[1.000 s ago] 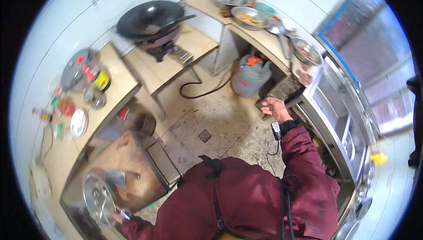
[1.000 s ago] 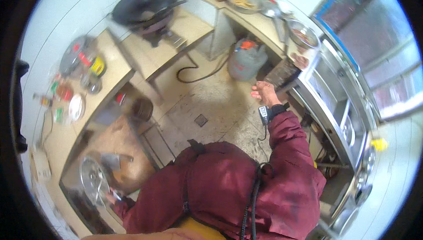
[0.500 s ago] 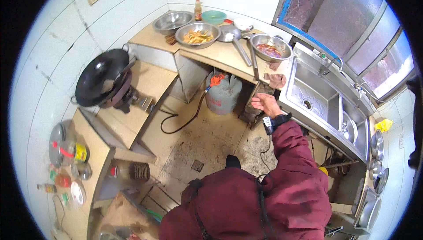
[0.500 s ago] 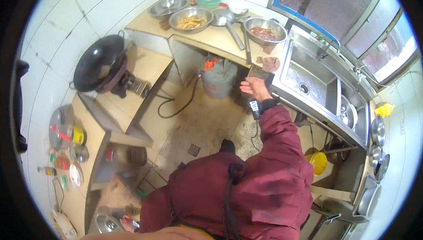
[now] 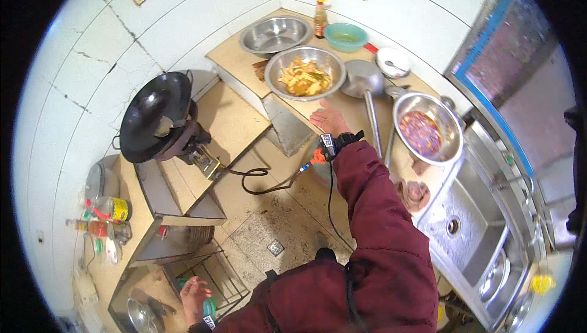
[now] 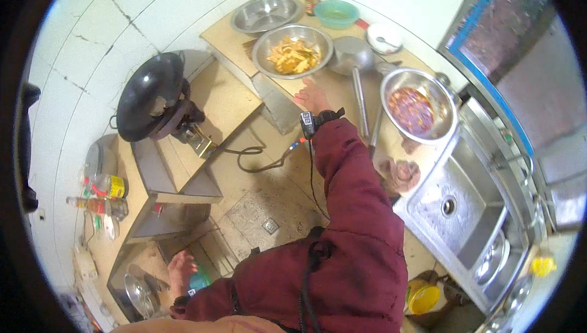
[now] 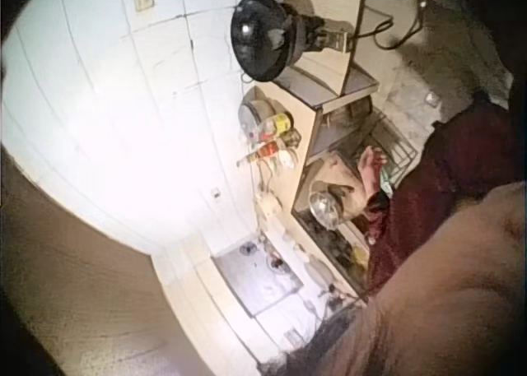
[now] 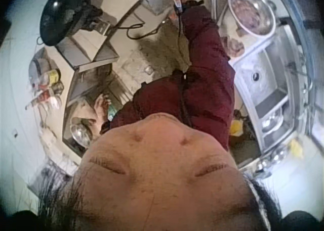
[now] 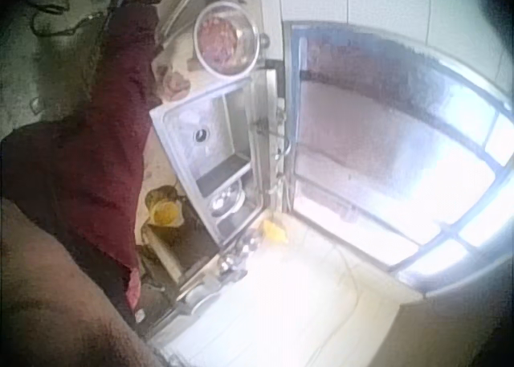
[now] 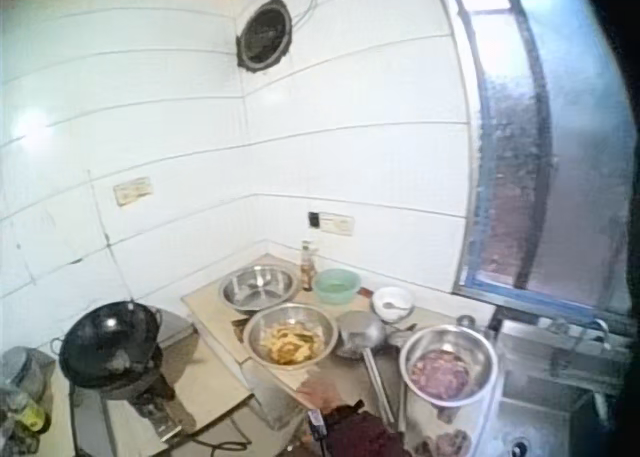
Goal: The person wipes a round wooden table with a cloth, then picks up metal bowls containing prepared food and carries them to the kitchen counter. They use a ladle to transfer food from one bowl into another bowl on the counter.
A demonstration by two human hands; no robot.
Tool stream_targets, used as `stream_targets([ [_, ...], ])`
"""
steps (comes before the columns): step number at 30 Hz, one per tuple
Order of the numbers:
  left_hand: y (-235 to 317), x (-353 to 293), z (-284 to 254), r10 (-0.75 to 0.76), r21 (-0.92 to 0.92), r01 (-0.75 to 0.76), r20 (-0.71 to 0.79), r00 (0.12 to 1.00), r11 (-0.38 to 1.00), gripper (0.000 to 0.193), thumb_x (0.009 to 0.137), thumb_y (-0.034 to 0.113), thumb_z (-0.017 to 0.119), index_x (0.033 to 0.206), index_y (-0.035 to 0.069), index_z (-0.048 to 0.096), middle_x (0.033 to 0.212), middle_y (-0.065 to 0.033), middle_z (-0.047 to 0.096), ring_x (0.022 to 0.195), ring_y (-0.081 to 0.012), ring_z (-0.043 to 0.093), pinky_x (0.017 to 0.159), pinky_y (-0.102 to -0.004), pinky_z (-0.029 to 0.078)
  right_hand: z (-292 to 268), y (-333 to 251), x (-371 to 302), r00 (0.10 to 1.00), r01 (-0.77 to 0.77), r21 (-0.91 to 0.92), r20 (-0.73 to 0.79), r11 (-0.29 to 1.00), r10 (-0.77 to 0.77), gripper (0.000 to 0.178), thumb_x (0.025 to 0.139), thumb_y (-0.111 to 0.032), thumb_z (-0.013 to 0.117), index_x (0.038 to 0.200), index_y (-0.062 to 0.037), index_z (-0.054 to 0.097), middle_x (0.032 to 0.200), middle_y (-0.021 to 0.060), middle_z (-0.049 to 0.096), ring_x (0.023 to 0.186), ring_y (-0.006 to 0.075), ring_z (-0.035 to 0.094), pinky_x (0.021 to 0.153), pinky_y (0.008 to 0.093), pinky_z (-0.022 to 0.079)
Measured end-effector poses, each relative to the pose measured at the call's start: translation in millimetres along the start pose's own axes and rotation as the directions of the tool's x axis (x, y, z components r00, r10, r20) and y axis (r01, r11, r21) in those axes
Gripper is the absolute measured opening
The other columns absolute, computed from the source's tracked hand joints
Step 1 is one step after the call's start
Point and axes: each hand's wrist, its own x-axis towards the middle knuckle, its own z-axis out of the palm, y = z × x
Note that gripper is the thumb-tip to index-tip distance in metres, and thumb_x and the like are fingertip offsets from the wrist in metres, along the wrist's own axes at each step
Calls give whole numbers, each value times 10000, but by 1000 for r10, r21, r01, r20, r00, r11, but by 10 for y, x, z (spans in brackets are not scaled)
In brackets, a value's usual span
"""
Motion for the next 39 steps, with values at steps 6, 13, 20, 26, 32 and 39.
stream_targets([
  [6,-87,-119,733,-71,252,103,-133,989,962,282,894,123,559,1106,-57,517,878,-167,626,608,-220,624,536,-326,542,115,25,684,995,1,118,-100,993,10,673,850,-310,632,1302,54,292,1286,335,345,1131,442,479,942,524,463],
  [13,-276,360,1269,-167,366,114,117,979,924,307,864,98,573,1117,-68,519,906,-133,626,725,-209,628,605,-327,535,95,105,731,996,69,238,44,969,-82,324,866,-51,532,1157,58,439,1143,197,524,991,341,585,816,457,558],
  [20,-253,711,1539,-192,435,72,238,952,897,363,890,130,600,1159,-94,502,917,-136,633,707,-194,641,618,-308,546,-118,14,111,994,-84,-13,-72,996,82,327,860,-184,512,1134,-4,507,953,132,607,717,251,639,541,263,529],
  [26,-273,808,1688,-190,521,18,277,942,853,371,880,126,582,1176,-84,503,937,-137,640,717,-182,643,618,-280,531,-287,184,-340,958,-286,-196,-51,938,282,326,822,-172,550,1094,6,529,885,158,613,725,259,641,571,301,538],
  [32,-193,936,1770,-195,533,-7,321,927,846,343,864,106,602,1141,-85,535,873,-121,642,665,-191,640,588,-281,532,-247,271,-1423,993,-41,-382,89,923,81,282,820,-144,536,1055,10,545,814,102,627,584,198,629,463,296,539],
  [39,-122,1184,2190,-228,566,-39,393,891,824,327,861,86,594,1137,-79,533,876,-127,640,658,-171,630,552,-263,522,-307,-299,-2733,963,-177,-258,-247,950,113,251,829,-122,580,1067,-45,574,969,73,618,879,190,620,729,364,541],
])
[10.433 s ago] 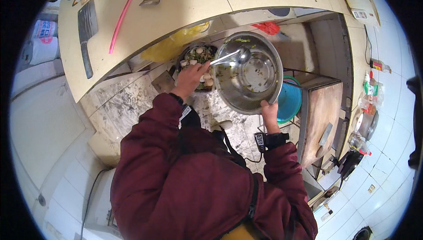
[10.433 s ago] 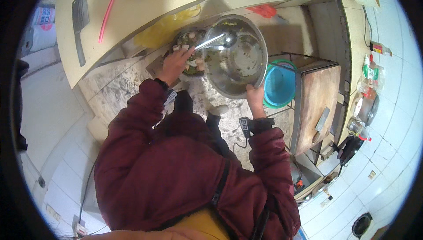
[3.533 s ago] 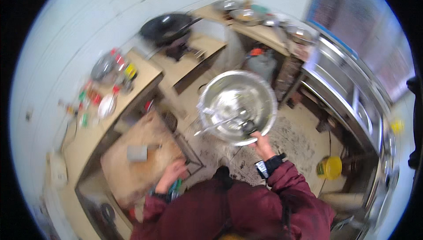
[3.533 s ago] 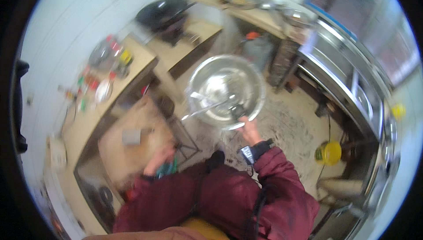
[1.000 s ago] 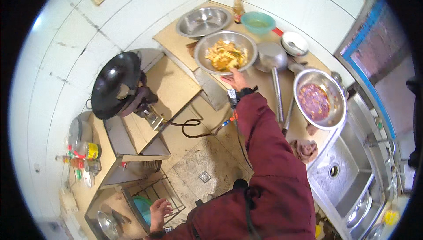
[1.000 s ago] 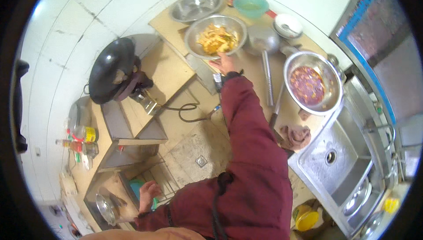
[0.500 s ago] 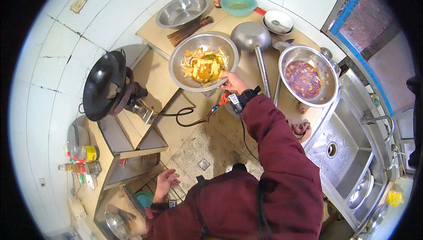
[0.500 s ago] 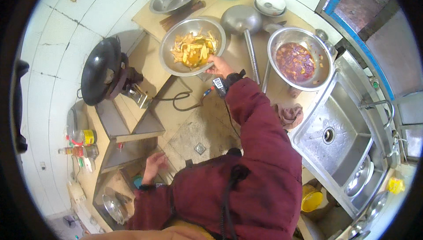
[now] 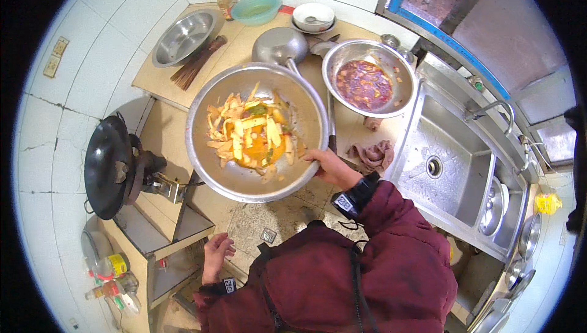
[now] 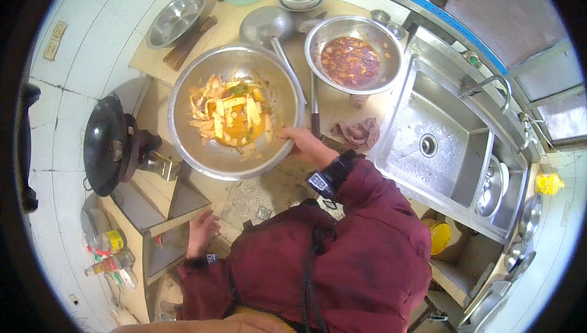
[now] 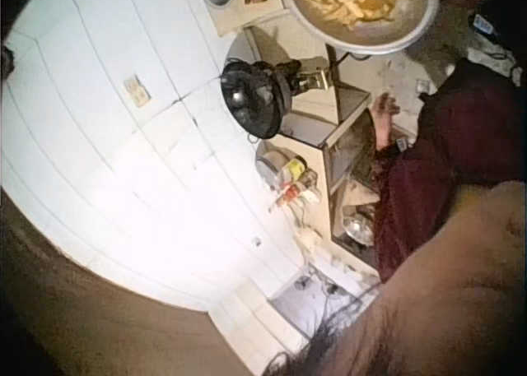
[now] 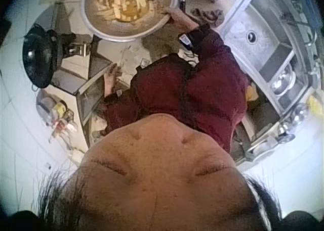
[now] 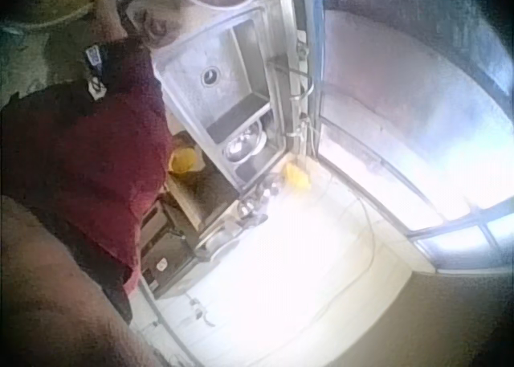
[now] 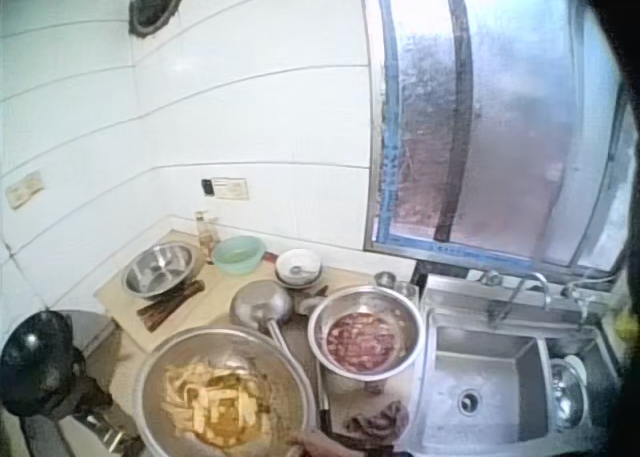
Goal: The person wipes a round wooden table with a cloth, then picks up metal bowls containing prepared food and carries them to the kitchen counter. They use a ladle to transfer food from one bowl into another bowl on the counter.
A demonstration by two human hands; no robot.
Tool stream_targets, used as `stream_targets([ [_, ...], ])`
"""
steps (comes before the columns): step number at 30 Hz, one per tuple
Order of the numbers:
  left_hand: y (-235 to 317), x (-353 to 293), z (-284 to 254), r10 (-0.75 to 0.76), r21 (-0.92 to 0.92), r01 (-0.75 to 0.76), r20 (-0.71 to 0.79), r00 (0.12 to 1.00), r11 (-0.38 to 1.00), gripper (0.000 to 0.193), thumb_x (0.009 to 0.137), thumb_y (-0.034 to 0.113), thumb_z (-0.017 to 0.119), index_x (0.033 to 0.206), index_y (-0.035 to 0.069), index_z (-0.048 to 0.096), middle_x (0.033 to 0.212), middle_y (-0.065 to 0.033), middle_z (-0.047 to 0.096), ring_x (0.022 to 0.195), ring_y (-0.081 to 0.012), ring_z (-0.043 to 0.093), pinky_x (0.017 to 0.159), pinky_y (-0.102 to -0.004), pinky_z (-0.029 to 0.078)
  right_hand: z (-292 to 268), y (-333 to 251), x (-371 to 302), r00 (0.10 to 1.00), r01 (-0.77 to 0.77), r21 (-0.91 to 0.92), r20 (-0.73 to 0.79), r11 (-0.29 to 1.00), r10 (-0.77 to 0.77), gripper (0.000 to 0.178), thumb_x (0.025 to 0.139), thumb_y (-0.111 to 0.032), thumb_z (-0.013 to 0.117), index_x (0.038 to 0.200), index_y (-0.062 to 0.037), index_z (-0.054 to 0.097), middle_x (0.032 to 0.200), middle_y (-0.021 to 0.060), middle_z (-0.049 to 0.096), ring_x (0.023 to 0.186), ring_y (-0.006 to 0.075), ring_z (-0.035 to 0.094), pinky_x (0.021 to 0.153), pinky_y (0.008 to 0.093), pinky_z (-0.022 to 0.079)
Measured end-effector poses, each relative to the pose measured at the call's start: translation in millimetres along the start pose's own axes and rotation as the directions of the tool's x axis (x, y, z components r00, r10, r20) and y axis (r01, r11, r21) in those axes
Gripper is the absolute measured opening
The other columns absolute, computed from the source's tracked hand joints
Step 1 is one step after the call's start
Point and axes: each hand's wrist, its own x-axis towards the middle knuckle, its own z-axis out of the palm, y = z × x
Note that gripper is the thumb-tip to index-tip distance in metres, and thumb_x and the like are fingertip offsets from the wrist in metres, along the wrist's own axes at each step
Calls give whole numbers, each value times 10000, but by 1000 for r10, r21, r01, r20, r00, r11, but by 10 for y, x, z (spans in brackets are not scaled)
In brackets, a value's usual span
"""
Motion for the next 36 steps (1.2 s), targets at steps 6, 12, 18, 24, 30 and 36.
stream_targets([
  [6,228,293,400,64,132,-86,165,984,987,316,861,76,588,1136,-72,536,859,-132,641,654,-159,622,562,-265,526,-728,11,-693,791,502,-717,154,484,-592,337,703,69,659,1019,-18,581,950,110,610,917,210,606,760,356,509],
  [12,648,556,865,18,106,-66,403,915,992,338,867,112,595,1140,-74,527,902,-137,647,678,-168,633,594,-284,541,-1322,-26,-1442,905,323,486,-409,812,-116,266,721,37,610,978,-27,584,959,118,612,937,271,591,831,378,465],
  [18,1319,1115,1966,115,-180,2,633,766,984,320,910,153,560,1156,-44,511,1014,-156,625,848,-217,643,752,-316,537,-1819,294,-2573,474,613,-5,-797,790,-373,207,773,-93,594,958,-9,555,937,39,569,913,202,554,842,350,450],
  [24,1801,1861,3351,142,-404,287,758,637,869,332,942,208,529,1168,-26,461,1067,-192,577,954,-271,614,831,-351,532,-1680,803,-3520,232,739,28,-949,674,-214,240,781,-75,554,1009,-3,538,1006,79,568,951,205,569,881,370,458],
  [30,1910,2207,4355,289,-559,270,714,638,784,357,938,204,517,1203,-17,424,1137,-154,547,983,-262,586,796,-359,561,-1431,1209,-3775,140,776,47,-985,629,-98,334,800,-77,511,1123,-4,472,987,84,585,876,236,615,707,373,546],
  [36,1956,2251,4348,166,-453,160,599,784,877,231,825,41,536,1050,-8,514,1022,-122,580,914,-223,601,763,-370,559,-1429,1168,-3741,277,718,164,-959,676,-62,228,797,-85,516,1014,-16,503,905,67,575,772,203,592,633,327,503],
])
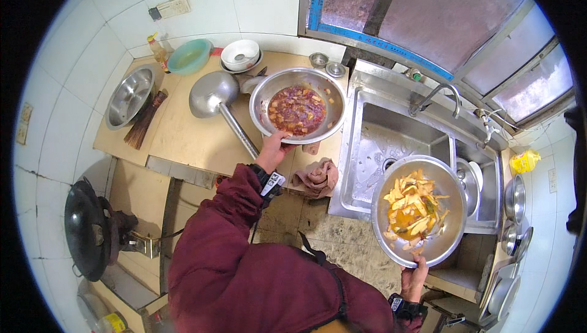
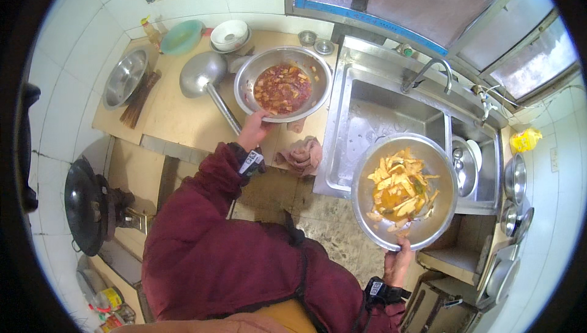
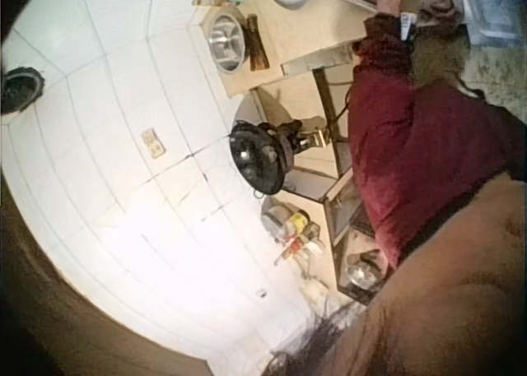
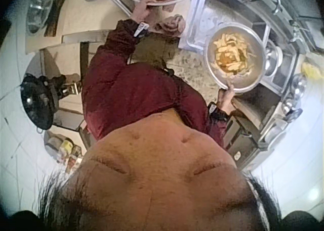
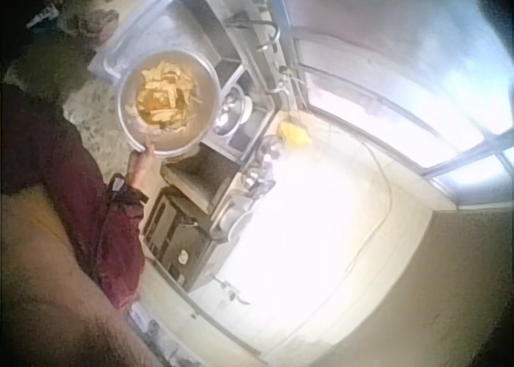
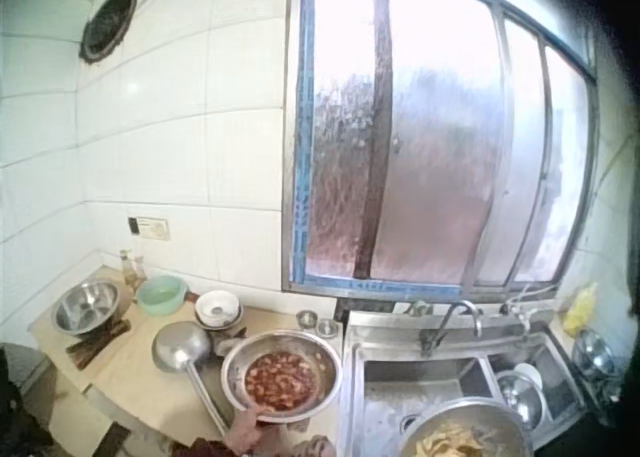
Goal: The person wipes a round wooden table with a cloth, then picks up metal bowls containing prepared food and carries them to the kitchen counter. They use a ladle to transfer food from one bowl into another bowl on the counter.
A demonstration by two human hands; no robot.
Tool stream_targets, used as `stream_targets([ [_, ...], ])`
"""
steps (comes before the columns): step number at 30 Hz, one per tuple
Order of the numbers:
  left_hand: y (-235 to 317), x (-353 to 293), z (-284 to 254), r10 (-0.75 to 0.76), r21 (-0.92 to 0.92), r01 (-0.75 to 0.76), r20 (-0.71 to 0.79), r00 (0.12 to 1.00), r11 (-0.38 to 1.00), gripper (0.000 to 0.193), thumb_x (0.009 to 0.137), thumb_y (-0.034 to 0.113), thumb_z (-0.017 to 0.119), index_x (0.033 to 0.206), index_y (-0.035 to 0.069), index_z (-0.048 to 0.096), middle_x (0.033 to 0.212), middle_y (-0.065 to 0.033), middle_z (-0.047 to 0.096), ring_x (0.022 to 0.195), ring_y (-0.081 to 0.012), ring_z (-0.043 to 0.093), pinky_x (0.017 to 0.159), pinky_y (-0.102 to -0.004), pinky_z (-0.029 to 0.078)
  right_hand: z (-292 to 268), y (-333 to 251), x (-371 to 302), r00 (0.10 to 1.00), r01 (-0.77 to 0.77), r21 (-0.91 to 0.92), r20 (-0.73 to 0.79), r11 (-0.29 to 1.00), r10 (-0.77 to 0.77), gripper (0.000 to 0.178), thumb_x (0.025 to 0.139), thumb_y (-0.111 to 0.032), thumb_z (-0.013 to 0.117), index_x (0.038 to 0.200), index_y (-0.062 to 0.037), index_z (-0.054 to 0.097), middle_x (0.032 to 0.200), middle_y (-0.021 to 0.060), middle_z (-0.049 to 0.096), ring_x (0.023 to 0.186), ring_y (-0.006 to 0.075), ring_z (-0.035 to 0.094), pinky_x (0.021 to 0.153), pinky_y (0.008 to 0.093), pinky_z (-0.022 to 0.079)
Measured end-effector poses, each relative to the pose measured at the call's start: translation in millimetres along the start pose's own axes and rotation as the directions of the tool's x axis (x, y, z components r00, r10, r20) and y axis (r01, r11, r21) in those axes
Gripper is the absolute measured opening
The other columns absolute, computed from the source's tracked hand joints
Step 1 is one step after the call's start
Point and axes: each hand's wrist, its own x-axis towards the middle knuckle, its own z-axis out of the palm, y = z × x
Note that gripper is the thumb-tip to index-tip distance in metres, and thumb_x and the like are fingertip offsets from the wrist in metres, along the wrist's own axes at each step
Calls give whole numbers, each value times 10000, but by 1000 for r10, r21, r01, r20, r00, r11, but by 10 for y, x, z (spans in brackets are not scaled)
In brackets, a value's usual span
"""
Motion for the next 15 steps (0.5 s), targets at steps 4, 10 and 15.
stream_targets([
  [4,285,-501,-271,-95,83,91,39,995,992,153,810,21,538,958,-19,537,969,-122,578,894,-211,596,799,-344,535,-32,-60,183,997,-54,-20,54,998,55,218,803,-81,510,1014,-27,502,875,50,573,697,175,588,552,297,488],
  [10,424,-2345,-269,-11,106,21,-99,995,994,237,842,40,511,1066,-35,498,1036,-115,595,962,-234,615,891,-405,515,-167,-304,523,974,-100,-155,188,983,129,340,790,-112,509,1100,27,502,1053,125,588,896,265,622,717,405,563],
  [15,181,-4330,58,99,234,-5,-391,915,972,384,760,31,553,1132,-39,486,982,-124,612,853,-250,645,713,-395,573,-105,-658,748,817,-214,-237,488,948,307,406,782,-101,523,1152,58,470,1045,148,570,896,278,608,766,441,528],
])
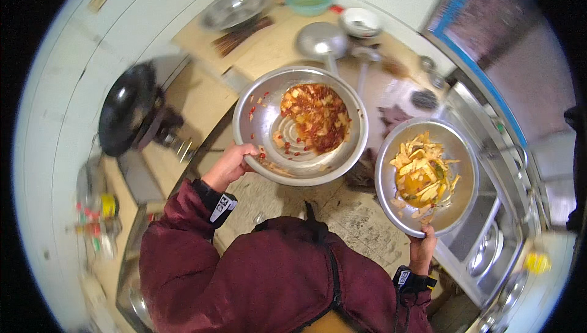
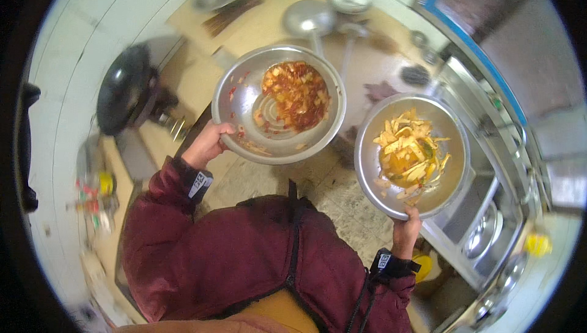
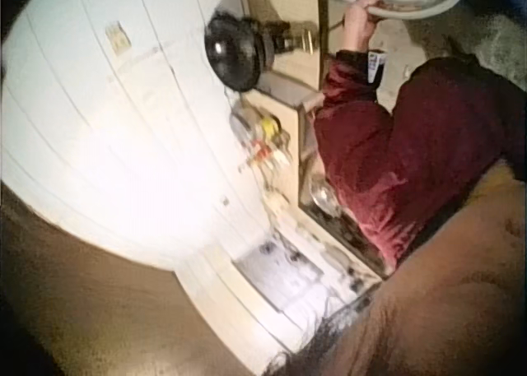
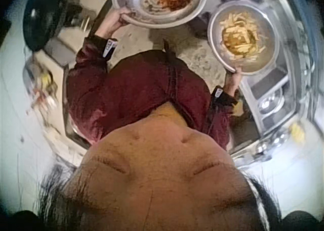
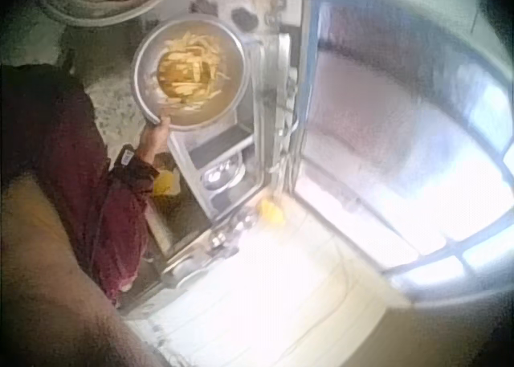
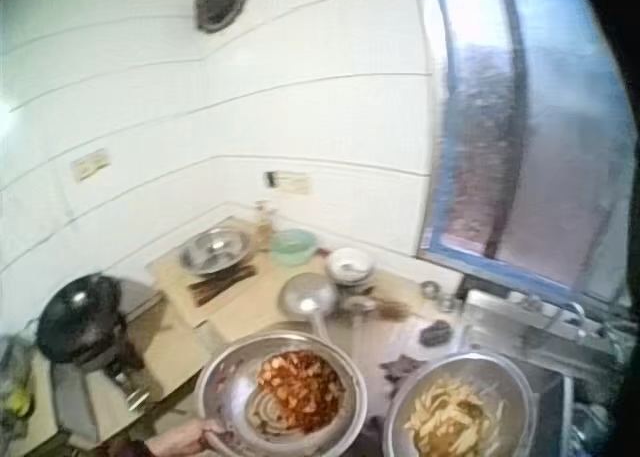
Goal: The person wipes a round wooden table with a cloth, then picks up metal bowls containing prepared food and carries them to the kitchen counter. They use a ladle to transfer food from one bowl into another bowl on the counter.
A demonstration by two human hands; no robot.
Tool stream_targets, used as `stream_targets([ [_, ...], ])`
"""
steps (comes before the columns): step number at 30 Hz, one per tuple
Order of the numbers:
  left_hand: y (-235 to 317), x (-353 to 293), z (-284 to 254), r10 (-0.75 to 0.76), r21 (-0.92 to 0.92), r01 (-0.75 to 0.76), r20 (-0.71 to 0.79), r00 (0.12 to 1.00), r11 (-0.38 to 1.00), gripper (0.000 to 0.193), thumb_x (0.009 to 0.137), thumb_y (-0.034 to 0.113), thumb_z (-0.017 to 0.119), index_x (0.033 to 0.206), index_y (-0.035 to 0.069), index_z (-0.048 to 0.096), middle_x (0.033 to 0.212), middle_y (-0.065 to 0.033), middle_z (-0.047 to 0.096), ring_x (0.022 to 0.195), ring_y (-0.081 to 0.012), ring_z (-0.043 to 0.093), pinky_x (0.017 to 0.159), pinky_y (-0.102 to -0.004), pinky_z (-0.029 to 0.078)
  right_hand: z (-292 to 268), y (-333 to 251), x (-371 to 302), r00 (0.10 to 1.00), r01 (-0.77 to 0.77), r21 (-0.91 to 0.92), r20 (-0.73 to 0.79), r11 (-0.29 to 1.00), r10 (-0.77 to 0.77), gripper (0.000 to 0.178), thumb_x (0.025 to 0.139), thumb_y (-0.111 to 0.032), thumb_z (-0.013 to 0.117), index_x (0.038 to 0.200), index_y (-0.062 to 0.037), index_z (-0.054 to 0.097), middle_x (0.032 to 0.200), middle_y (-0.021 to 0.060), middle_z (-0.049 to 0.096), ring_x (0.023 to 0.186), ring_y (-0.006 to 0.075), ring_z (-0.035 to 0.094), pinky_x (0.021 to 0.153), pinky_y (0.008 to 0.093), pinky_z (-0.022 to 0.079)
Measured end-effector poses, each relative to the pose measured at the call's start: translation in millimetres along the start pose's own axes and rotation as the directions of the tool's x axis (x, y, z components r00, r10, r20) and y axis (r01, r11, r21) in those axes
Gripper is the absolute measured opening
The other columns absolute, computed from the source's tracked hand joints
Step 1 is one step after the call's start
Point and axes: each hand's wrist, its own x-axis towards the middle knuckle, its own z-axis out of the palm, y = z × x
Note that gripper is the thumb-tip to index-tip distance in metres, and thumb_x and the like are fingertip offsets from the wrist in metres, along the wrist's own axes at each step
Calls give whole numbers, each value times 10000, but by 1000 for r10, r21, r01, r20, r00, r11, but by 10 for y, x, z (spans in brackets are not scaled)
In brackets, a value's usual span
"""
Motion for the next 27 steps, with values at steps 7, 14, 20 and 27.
stream_targets([
  [7,-1052,-2284,319,86,1,-98,-500,862,995,325,740,30,548,1046,-79,531,853,-116,602,693,-222,629,575,-363,571,-175,-592,270,954,-141,-284,219,949,207,320,805,-124,530,1096,8,514,1020,112,587,895,256,616,756,425,541],
  [14,-1601,-3142,1165,145,-127,-342,-732,666,931,284,750,6,532,1012,-102,542,851,-157,617,630,-247,636,482,-348,569,164,-1521,385,867,-143,-478,361,867,343,316,797,-97,549,1089,17,511,1003,94,574,927,249,599,750,409,544],
  [20,-1826,-3885,2055,98,-226,-521,-847,522,823,281,758,1,528,1021,-98,506,850,-158,604,646,-262,641,512,-389,575,456,-2184,314,768,-246,-569,380,784,516,227,803,-77,536,1015,2,537,969,61,594,896,202,600,780,334,513],
  [27,-1909,-4545,2718,56,-119,-469,-937,344,875,330,735,-1,533,1041,-121,499,806,-170,613,556,-239,626,454,-356,562,598,-2334,250,636,-288,-587,474,757,609,147,817,-99,516,938,-23,550,953,72,577,878,213,570,753,358,490],
])
